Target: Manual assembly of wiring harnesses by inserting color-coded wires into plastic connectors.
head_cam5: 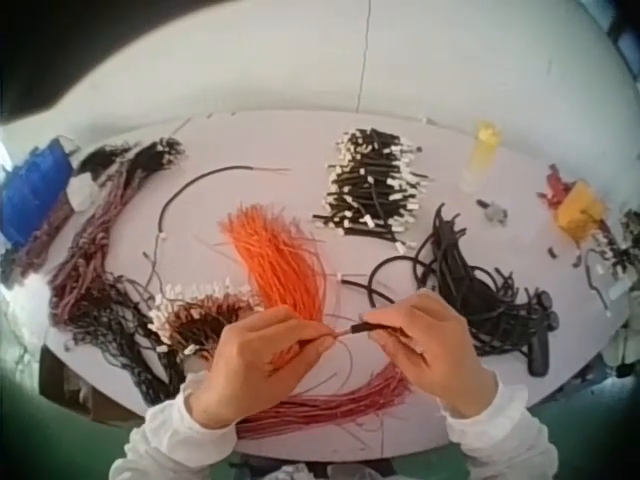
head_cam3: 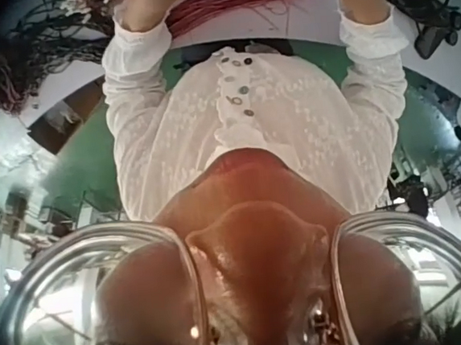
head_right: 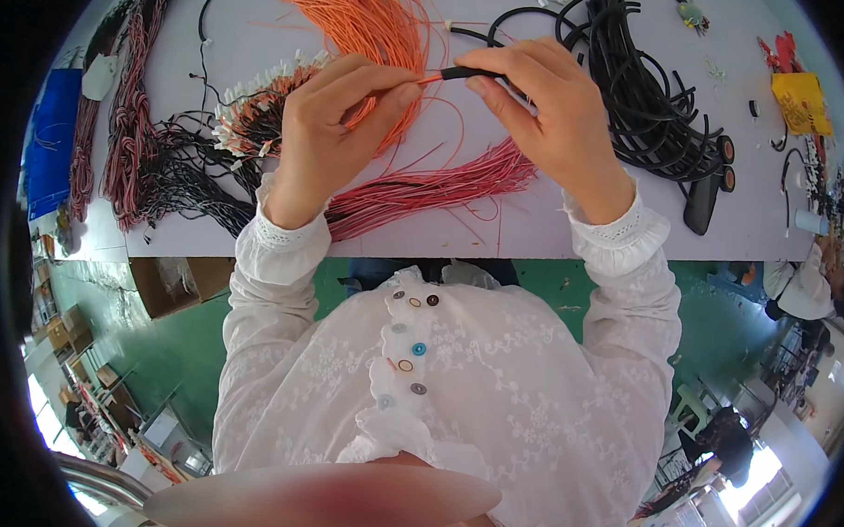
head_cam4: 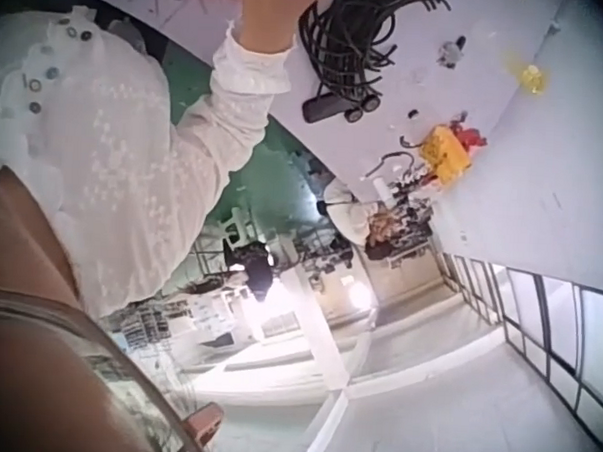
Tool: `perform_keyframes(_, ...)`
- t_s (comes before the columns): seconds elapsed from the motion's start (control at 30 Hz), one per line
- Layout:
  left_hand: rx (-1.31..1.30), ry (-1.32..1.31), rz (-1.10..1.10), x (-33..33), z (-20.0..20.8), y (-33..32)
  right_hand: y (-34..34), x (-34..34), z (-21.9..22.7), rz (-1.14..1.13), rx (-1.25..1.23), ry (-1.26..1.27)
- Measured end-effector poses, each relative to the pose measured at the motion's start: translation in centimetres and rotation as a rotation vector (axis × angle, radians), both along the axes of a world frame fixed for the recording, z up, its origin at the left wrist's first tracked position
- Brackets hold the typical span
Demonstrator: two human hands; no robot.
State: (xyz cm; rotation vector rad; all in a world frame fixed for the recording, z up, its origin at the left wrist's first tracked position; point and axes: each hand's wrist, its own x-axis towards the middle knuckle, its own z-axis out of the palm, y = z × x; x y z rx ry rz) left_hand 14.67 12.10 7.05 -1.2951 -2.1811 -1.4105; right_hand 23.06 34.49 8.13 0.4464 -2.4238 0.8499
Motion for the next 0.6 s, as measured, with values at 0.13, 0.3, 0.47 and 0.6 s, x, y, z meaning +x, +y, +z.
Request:
perform_keyframes(0.13, 0.028, 0.019, 0.0, 0.0, -0.3, 0.5, -0.7, -0.4, 0.0, 0.024, 0.015, 0.023)
perform_keyframes(0.3, -0.024, 0.085, 0.036, -1.0, -1.0, -1.4, 0.5, -0.3, -0.5, -0.014, -0.017, -0.01)
perform_keyframes(0.47, -0.094, 0.036, 0.087, -1.0, -0.9, -1.7, 1.1, -0.8, -0.6, 0.024, -0.044, -0.088)
perform_keyframes(0.6, -0.046, 0.127, 0.068, -1.1, -0.9, -1.2, 0.9, -1.1, -0.2, 0.067, -0.051, -0.14)
